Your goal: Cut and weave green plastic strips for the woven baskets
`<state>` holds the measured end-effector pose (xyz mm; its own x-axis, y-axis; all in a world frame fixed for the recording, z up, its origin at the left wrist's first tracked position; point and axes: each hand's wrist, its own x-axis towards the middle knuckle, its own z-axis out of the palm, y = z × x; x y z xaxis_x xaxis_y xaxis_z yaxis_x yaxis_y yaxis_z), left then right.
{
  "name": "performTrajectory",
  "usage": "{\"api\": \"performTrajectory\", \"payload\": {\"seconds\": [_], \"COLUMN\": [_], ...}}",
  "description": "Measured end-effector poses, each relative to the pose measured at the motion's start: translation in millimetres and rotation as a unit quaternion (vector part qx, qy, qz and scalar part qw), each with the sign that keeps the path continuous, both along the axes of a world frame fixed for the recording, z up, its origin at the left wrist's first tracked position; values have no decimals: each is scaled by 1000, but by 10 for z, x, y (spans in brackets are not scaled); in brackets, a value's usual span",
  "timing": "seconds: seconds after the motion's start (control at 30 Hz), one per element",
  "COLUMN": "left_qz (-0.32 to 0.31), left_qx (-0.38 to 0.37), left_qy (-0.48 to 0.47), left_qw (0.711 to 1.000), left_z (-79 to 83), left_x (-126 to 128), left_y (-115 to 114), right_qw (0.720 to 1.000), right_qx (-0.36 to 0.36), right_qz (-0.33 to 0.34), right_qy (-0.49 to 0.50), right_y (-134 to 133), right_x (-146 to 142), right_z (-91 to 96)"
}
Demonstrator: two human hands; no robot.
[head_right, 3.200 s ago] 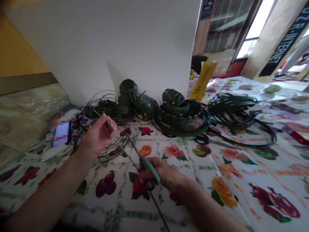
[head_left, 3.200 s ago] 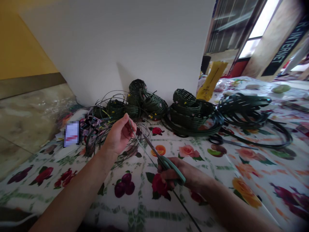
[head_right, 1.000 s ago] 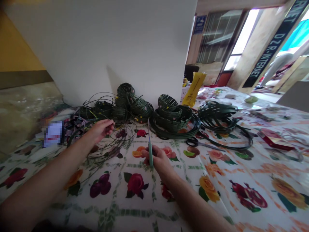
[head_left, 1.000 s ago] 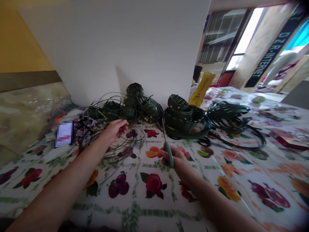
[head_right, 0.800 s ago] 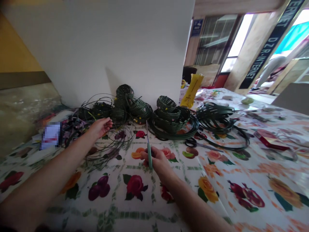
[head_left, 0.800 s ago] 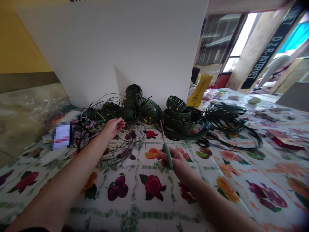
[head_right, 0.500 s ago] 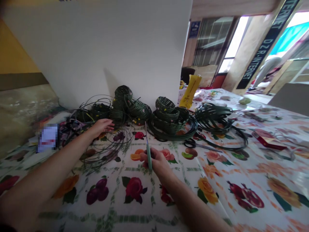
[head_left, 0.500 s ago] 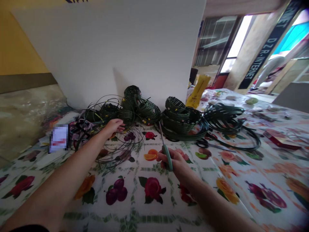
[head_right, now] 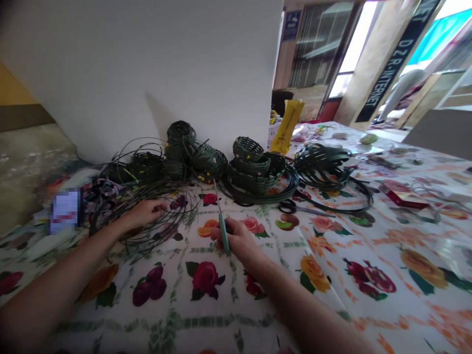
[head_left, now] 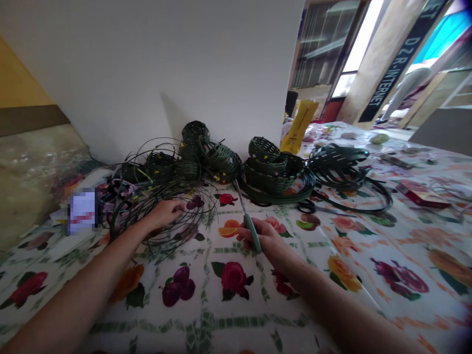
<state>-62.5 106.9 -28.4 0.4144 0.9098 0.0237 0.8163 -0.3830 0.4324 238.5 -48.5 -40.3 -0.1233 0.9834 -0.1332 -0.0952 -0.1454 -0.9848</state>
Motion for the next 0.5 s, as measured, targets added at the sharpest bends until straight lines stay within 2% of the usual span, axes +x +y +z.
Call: {"api": "performTrajectory", "payload": {"seconds": [0.13, 0.33, 0.5], "left_qz": [-14, -23, -16], "left_qx": [33, 97, 119], "left_qy": [56, 124, 156], "left_qw": [998, 987, 980], "left_z": [-37, -11, -58], "left_x": [-44, -106, -174], "left_y": [44, 112, 170], "right_qw": [1000, 1000, 1000], "right_qx": [-1, 2, 6], "right_qz": [2, -1, 6], "right_qy": [-6, -11, -7], "right_y": [4, -14, -35], "right_x": [-9, -22, -30], "right_z": [-1, 43, 96]}}
